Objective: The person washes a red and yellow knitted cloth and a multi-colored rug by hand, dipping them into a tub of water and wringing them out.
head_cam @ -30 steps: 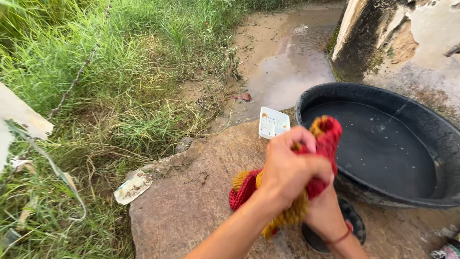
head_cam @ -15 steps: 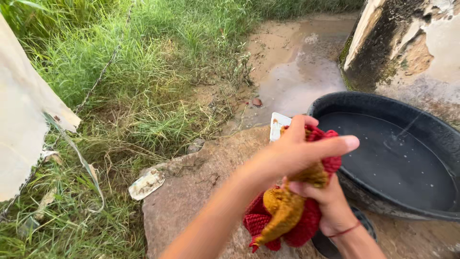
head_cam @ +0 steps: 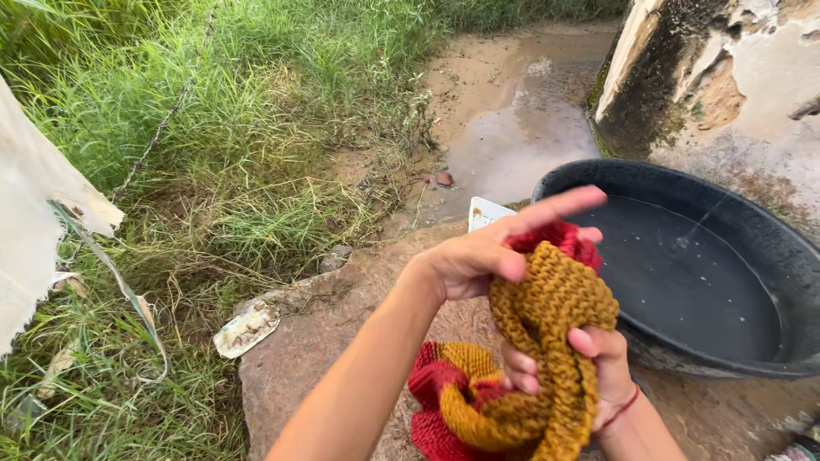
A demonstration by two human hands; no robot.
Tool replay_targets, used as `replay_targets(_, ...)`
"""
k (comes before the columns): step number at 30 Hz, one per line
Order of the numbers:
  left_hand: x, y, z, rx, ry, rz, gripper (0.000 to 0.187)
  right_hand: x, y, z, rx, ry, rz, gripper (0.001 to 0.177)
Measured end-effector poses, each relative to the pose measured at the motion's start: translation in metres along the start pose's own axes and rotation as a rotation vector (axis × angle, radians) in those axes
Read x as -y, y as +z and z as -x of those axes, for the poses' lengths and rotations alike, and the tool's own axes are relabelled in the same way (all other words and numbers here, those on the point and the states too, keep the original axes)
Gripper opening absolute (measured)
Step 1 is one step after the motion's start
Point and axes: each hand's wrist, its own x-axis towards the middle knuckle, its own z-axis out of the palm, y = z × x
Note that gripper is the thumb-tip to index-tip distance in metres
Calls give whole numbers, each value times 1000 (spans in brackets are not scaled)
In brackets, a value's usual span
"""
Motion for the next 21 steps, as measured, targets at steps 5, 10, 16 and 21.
replay_targets(5, -23, 13, -23, 109, -309, -370, 113, -1, 11, -4, 48, 131, -2, 75)
replay_targets(10, -21, 37, -24, 4, -331, -687, 52, -5, 1, -6, 9, 190, -4, 75)
replay_targets(16, 2, 48, -25, -442, -83, -1101, 29, 8, -8, -9, -232, 170, 145, 63)
replay_targets(21, 5, 35, -14, -874, -49, -1096, 27, 6, 14, -23, -599, -2, 501, 59)
